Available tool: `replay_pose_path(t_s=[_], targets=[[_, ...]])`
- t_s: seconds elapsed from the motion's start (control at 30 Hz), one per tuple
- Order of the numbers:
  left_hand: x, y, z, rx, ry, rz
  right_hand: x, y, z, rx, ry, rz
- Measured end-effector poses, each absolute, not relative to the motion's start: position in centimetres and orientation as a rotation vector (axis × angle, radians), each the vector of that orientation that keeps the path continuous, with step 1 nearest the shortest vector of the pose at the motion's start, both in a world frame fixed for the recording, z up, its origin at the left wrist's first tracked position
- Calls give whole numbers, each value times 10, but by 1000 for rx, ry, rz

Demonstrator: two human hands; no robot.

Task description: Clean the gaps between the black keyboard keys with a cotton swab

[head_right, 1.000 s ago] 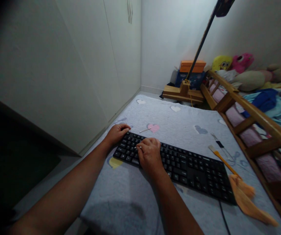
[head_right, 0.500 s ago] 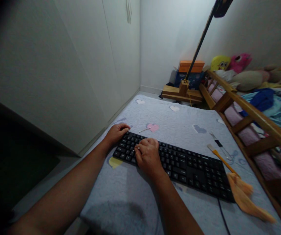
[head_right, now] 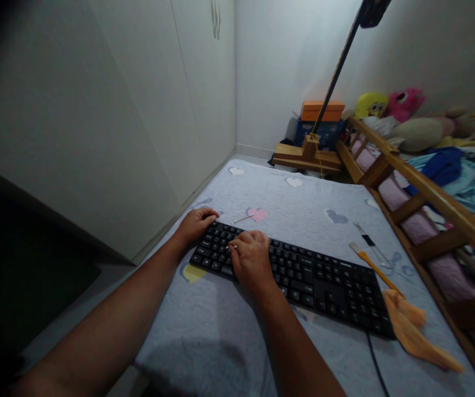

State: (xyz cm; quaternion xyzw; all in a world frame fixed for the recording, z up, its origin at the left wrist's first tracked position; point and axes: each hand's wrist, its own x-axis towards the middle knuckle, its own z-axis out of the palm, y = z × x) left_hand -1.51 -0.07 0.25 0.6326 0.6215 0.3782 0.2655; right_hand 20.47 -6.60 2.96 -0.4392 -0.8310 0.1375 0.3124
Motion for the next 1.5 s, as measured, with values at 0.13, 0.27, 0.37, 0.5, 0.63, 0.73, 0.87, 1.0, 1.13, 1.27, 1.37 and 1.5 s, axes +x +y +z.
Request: replay_pose_path(t_s=[0.13,0.27,0.37,0.5,0.63,0.73,0.87,1.0,1.13,1.27,1.37,1.5], targets=[[-15,-2,3,1714,1673,1033,206,-66,30,-1166,-2173,352],[-14,-2,4,1704,1677,1034,209,-65,28,-1155,-2153,345],[-15,-1,4,1701,1675,1036,211,-64,27,-1157,-2141,333],[-15,0,2,1723,1678,1029,212,-64,28,-1171,-2148,324],[-15,-1,3,1716,1680,1028,211,-65,29,-1169,-2156,330],[-15,-1,4,1719,1686,1010,210,-66,28,-1161,-2161,348],[-16,0,3,1729,1684,1017,207,-66,27,-1152,-2166,367],[-15,1,2,1732,1675,1015,206,-66,27,-1154,-2173,376],[-15,0,2,1702,1674,1019,207,-65,26,-1179,-2160,356],[-16,-1,2,1709,1666,1025,210,-65,27,-1179,-2150,336],[-16,-1,2,1724,1673,1021,211,-64,27,-1184,-2149,321],[-16,-1,3,1727,1671,1024,212,-64,27,-1179,-2149,312]])
